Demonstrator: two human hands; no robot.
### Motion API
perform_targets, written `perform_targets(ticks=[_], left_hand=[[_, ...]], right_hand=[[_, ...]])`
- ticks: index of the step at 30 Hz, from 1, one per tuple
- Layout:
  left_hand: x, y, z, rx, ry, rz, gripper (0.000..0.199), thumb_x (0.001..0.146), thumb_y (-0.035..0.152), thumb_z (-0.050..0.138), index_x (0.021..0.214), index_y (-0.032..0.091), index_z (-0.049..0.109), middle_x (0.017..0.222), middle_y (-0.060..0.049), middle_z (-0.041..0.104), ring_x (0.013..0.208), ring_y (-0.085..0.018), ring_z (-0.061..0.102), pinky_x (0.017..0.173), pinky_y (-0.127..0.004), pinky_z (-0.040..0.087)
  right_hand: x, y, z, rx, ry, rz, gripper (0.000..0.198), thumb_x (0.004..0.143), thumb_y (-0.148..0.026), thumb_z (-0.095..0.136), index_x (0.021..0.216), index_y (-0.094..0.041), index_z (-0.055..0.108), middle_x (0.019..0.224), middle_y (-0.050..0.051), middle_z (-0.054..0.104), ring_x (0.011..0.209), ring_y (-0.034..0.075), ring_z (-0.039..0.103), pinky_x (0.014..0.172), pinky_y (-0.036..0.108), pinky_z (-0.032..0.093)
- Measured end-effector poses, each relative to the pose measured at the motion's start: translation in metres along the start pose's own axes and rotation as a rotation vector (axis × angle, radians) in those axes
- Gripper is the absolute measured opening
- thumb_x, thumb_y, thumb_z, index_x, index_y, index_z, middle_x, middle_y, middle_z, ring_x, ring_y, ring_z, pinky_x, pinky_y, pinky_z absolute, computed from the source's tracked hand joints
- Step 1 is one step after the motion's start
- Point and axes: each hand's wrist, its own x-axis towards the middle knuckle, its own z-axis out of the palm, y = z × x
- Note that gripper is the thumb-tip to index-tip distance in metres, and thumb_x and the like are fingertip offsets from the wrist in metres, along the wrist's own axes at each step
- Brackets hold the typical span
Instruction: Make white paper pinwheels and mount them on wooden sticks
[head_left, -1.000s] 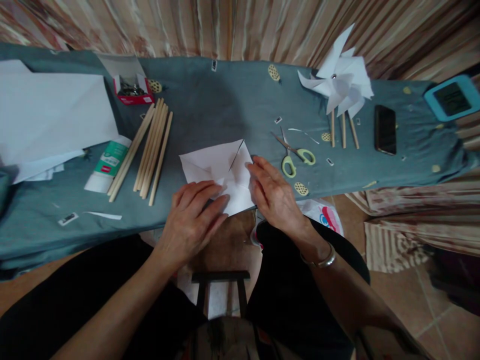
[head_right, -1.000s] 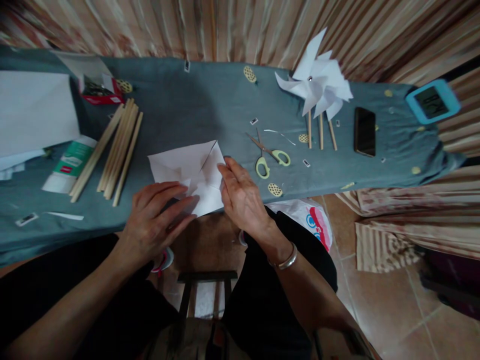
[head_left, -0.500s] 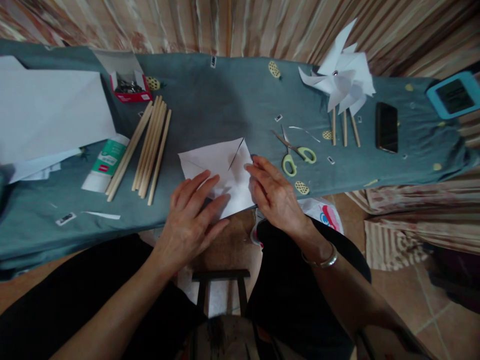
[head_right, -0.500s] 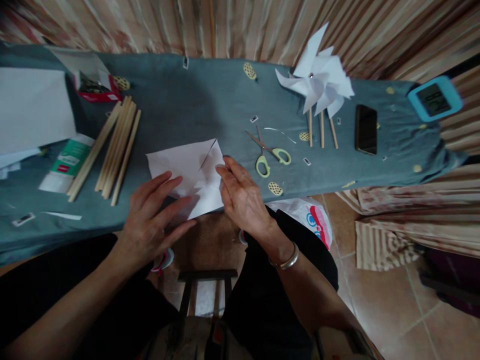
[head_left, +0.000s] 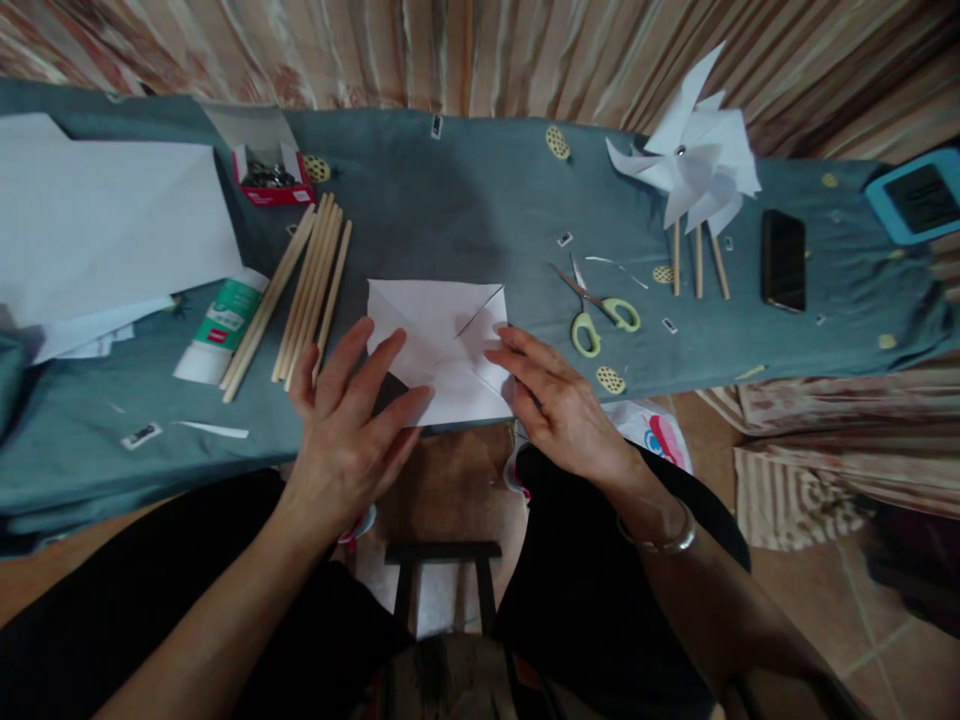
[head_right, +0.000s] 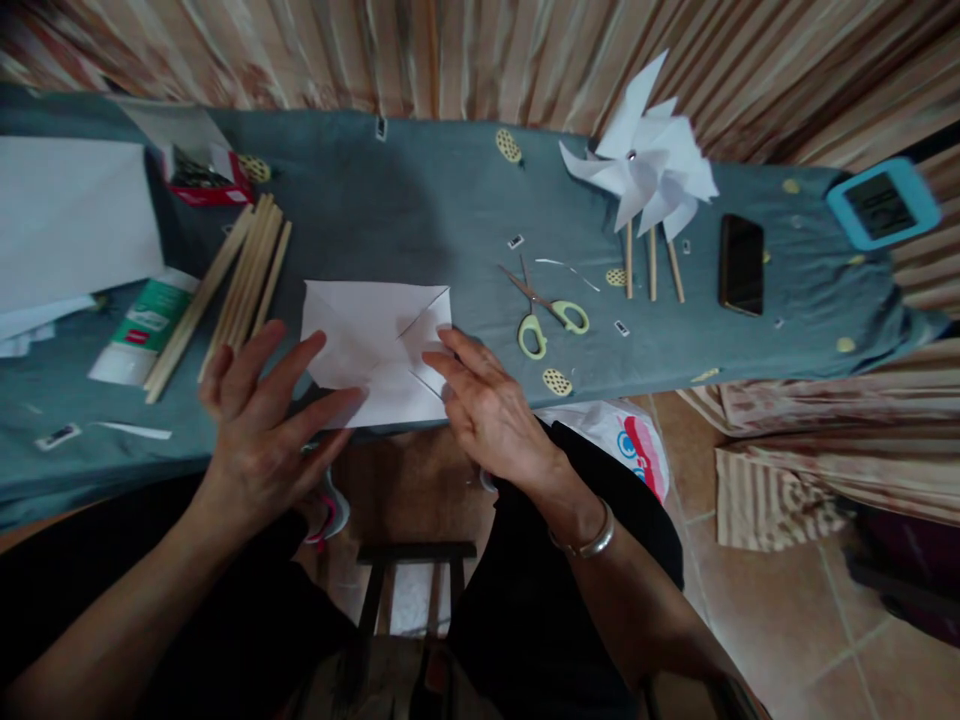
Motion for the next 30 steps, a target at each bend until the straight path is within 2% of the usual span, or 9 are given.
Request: perform_targets(ticks=[3, 5, 11, 15, 18, 24, 30], left_hand=[[-0.003, 0.008, 0.005, 0.048, -0.014, -0.004, 0.038, 0.088, 0.024, 0.062, 0.124, 0.033, 0.056, 0.154, -0.002, 0.041, 0.149, -0.032, 0.021, 0.115, -0.068, 0.021], [-0.005, 0.013, 0.009, 0.042, -0.025, -0.003, 0.038, 0.089, 0.024, 0.063, 0.124, 0.037, 0.055, 0.153, 0.002, 0.042, 0.150, -0.029, 0.018, 0.116, -0.069, 0.017], [-0.002, 0.017, 0.012, -0.012, -0.043, -0.003, 0.022, 0.089, 0.020, 0.061, 0.107, 0.032, 0.061, 0.144, 0.005, 0.053, 0.145, -0.028, 0.032, 0.116, -0.070, 0.015], [-0.001, 0.012, 0.010, -0.005, 0.027, 0.017, 0.021, 0.086, 0.016, 0.064, 0.102, 0.030, 0.063, 0.140, 0.003, 0.057, 0.142, -0.029, 0.037, 0.114, -0.067, 0.019], [-0.001, 0.008, 0.008, 0.008, 0.036, 0.009, 0.020, 0.085, 0.017, 0.066, 0.101, 0.028, 0.064, 0.138, -0.001, 0.059, 0.140, -0.032, 0.039, 0.112, -0.070, 0.021], [0.000, 0.006, 0.004, -0.048, 0.035, -0.057, 0.019, 0.085, 0.017, 0.066, 0.099, 0.029, 0.065, 0.133, -0.003, 0.062, 0.139, -0.034, 0.040, 0.112, -0.073, 0.019], [-0.002, 0.006, 0.003, -0.033, 0.015, -0.044, 0.018, 0.086, 0.015, 0.063, 0.101, 0.026, 0.064, 0.131, -0.005, 0.063, 0.139, -0.036, 0.041, 0.108, -0.077, 0.022]], right_hand=[[-0.002, 0.003, -0.003, 0.032, -0.072, -0.028, 0.053, 0.086, -0.008, 0.044, 0.136, -0.021, 0.053, 0.154, 0.010, 0.041, 0.143, 0.023, 0.039, 0.116, 0.051, 0.038], [-0.003, 0.004, -0.004, 0.047, -0.097, -0.032, 0.055, 0.085, -0.007, 0.044, 0.138, -0.023, 0.052, 0.157, 0.008, 0.037, 0.146, 0.023, 0.035, 0.117, 0.051, 0.036], [-0.001, 0.002, -0.012, 0.123, -0.123, 0.035, 0.058, 0.079, -0.003, 0.046, 0.132, -0.025, 0.057, 0.155, 0.006, 0.041, 0.142, 0.023, 0.041, 0.114, 0.049, 0.041], [-0.001, 0.005, -0.020, 0.195, -0.185, 0.038, 0.062, 0.072, 0.001, 0.042, 0.126, -0.024, 0.060, 0.155, 0.006, 0.041, 0.143, 0.021, 0.040, 0.114, 0.048, 0.040], [-0.002, 0.006, -0.020, 0.176, -0.224, 0.045, 0.062, 0.073, 0.000, 0.044, 0.127, -0.025, 0.059, 0.158, 0.005, 0.035, 0.144, 0.021, 0.037, 0.114, 0.047, 0.039], [-0.001, 0.000, -0.009, 0.101, -0.179, -0.015, 0.049, 0.079, -0.017, 0.067, 0.127, -0.029, 0.058, 0.162, 0.004, 0.025, 0.149, 0.028, 0.026, 0.117, 0.053, 0.033], [0.005, -0.006, -0.008, 0.212, -0.105, 0.001, 0.010, 0.089, -0.020, 0.061, 0.094, -0.022, 0.069, 0.155, 0.008, 0.041, 0.144, 0.026, 0.038, 0.114, 0.050, 0.039]])
